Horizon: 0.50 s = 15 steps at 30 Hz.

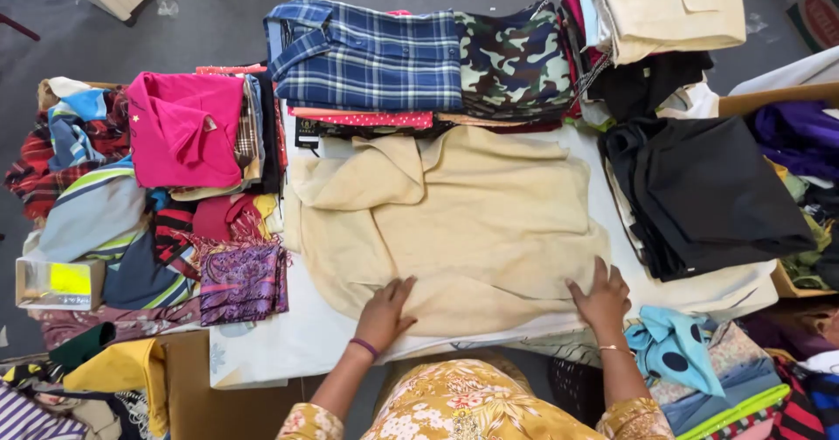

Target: Folding various garments including a scarf, trousers, and shirts on a workspace table.

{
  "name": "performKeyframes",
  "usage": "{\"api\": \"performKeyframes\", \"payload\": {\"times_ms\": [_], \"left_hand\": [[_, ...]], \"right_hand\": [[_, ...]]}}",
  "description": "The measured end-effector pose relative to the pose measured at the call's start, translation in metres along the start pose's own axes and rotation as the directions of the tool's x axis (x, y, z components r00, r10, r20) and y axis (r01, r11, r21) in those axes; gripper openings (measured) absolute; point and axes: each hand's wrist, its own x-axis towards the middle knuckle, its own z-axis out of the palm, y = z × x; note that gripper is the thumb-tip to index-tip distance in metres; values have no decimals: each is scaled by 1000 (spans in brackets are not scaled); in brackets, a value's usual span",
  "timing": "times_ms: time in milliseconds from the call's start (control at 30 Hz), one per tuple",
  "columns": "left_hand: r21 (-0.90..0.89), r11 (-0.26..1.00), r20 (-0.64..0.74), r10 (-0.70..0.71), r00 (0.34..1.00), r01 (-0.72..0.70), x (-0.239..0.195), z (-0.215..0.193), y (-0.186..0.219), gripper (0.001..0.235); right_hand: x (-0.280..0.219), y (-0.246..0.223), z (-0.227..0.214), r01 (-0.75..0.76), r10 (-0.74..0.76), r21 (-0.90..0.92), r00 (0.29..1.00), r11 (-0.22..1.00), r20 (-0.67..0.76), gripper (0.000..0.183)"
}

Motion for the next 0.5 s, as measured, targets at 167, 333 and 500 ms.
{"api": "performKeyframes", "payload": {"times_ms": [167, 333, 500], "left_hand": [[-89, 974, 60, -202, 978, 207, -42, 29, -23, 45], [-69, 990, -84, -131, 988, 125, -82, -5, -25, 37], [-55, 960, -436, -270, 859, 274, -127, 30, -84, 45]], "right_hand": [[-18, 44, 39, -89, 94, 335, 996, 938, -1, 29], [-35, 71, 45, -153, 221, 627, 975, 764, -32, 25], [-62, 65, 40, -194, 351, 794, 936, 576, -25, 52]]}}
